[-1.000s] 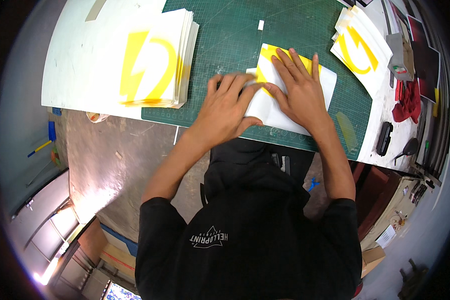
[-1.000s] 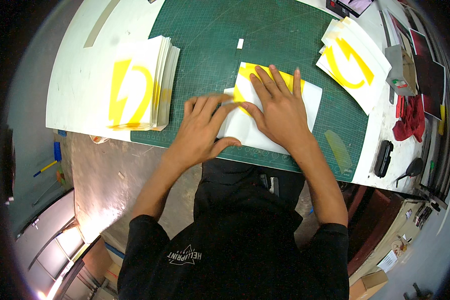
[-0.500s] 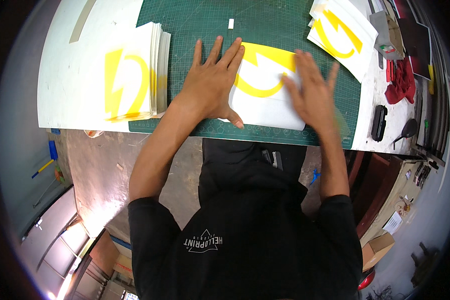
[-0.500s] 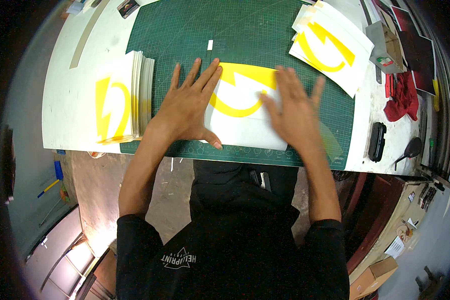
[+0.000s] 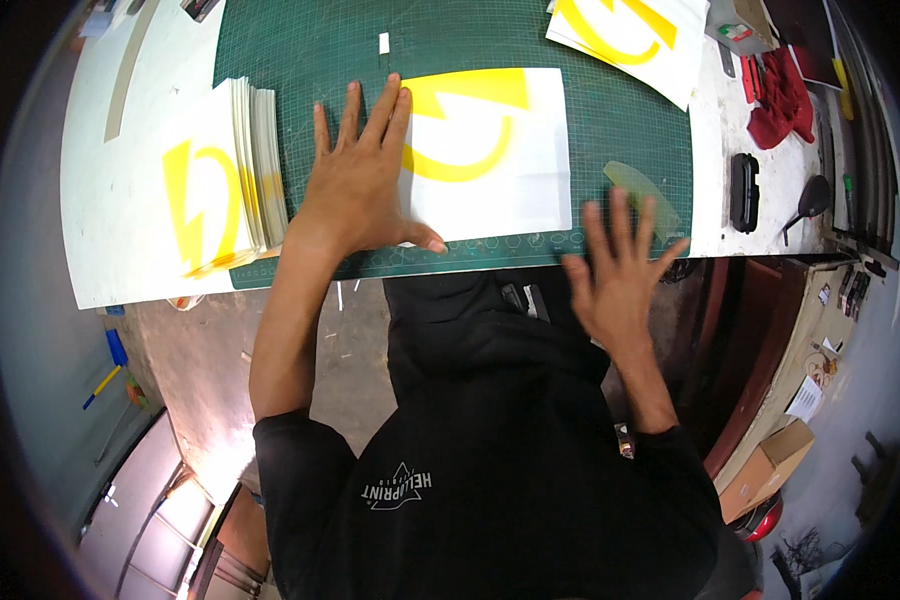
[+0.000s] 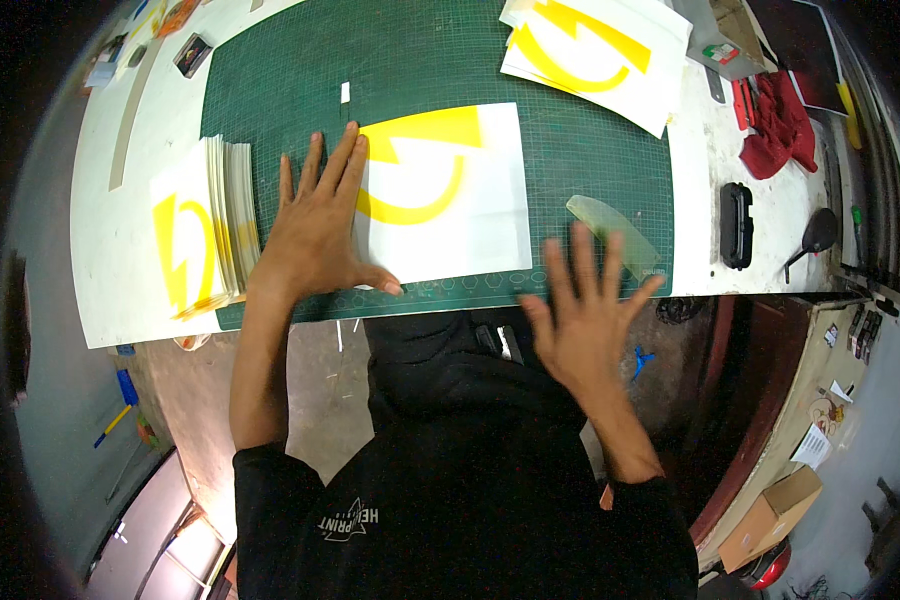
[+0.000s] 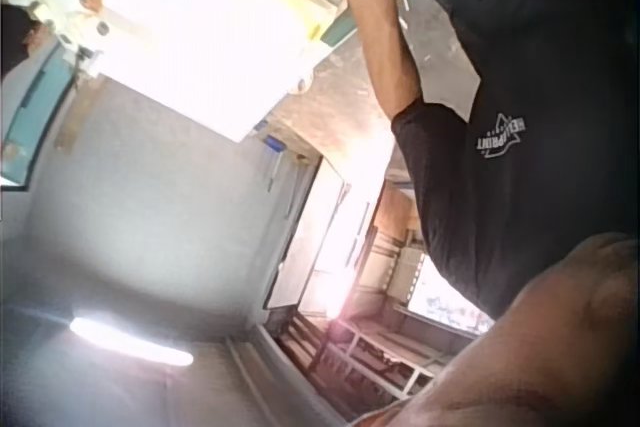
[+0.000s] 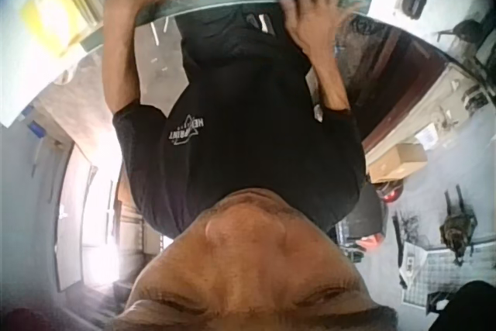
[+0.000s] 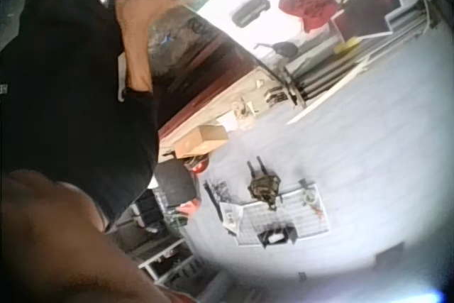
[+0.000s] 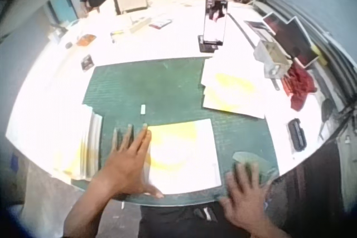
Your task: The person repeatedly picks up sheets with yellow lightning-bolt graphics, uses a green plastic squeegee to rub the surface, and peels away the surrounding white backing to isolate the yellow design. Finished sheets are stacked on the right side of the green cutting mat.
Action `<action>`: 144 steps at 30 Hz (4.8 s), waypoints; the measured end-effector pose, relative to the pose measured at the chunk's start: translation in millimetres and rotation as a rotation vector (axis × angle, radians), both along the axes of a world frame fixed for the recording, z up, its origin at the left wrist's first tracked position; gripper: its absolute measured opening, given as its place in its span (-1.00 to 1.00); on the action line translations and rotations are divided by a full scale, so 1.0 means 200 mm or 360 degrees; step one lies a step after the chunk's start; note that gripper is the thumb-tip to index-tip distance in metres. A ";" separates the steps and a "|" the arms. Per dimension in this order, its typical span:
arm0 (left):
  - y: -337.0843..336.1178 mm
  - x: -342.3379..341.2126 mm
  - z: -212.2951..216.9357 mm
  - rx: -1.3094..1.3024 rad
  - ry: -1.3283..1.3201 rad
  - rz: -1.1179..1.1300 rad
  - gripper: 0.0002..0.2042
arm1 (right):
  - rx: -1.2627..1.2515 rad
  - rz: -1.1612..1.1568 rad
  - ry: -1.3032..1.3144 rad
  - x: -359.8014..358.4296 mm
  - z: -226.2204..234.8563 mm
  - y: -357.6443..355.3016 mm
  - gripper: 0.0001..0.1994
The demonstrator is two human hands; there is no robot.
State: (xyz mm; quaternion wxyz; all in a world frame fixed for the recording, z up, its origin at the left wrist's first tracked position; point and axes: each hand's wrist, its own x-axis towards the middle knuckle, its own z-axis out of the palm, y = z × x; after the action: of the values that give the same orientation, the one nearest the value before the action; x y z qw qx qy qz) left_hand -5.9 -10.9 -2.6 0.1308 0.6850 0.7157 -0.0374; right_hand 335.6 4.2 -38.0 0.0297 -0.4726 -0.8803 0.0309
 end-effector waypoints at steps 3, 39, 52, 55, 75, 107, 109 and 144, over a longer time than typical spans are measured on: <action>0.00 0.01 0.00 -0.0014 0.0035 -0.0001 0.75 | 0.0276 -0.0315 0.0280 0.13 0.03 0.14 -0.42; -0.07 0.07 -0.06 0.0137 -0.0069 0.0114 0.43 | -0.0322 -0.0667 0.1275 -0.11 0.11 -0.08 -0.70; -0.08 0.04 -0.10 0.0195 -0.0095 0.0078 0.40 | -0.0658 -0.0045 0.1430 -0.47 0.08 -0.40 -0.70; -0.07 0.05 -0.11 0.0207 -0.0139 0.0089 0.39 | -0.0784 0.0039 0.1385 -0.48 0.11 -0.41 -0.69; -0.12 0.05 -0.12 0.0280 -0.0379 0.0135 0.61 | 0.0023 -0.0114 0.1054 -0.67 -0.03 0.58 -0.71; -0.48 0.39 -0.22 0.1021 -0.0485 -0.0030 -0.67 | -0.0164 0.0870 0.0830 -0.19 -0.02 0.08 -0.60; -0.48 0.40 -0.22 0.1026 -0.0490 -0.0021 -0.68 | -0.0155 0.0859 0.0837 -0.19 -0.03 0.07 -0.60; -0.43 0.33 -0.20 0.0976 -0.0180 0.0172 -0.74 | 0.0044 0.0416 0.0613 -0.21 0.04 0.03 -0.79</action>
State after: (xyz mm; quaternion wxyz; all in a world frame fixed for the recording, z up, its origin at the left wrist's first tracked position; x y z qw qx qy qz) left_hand 59.8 -96.9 -42.8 -0.0406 0.6544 0.7206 0.2254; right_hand 292.9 10.8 -29.6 0.1993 -0.3396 -0.9123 0.1122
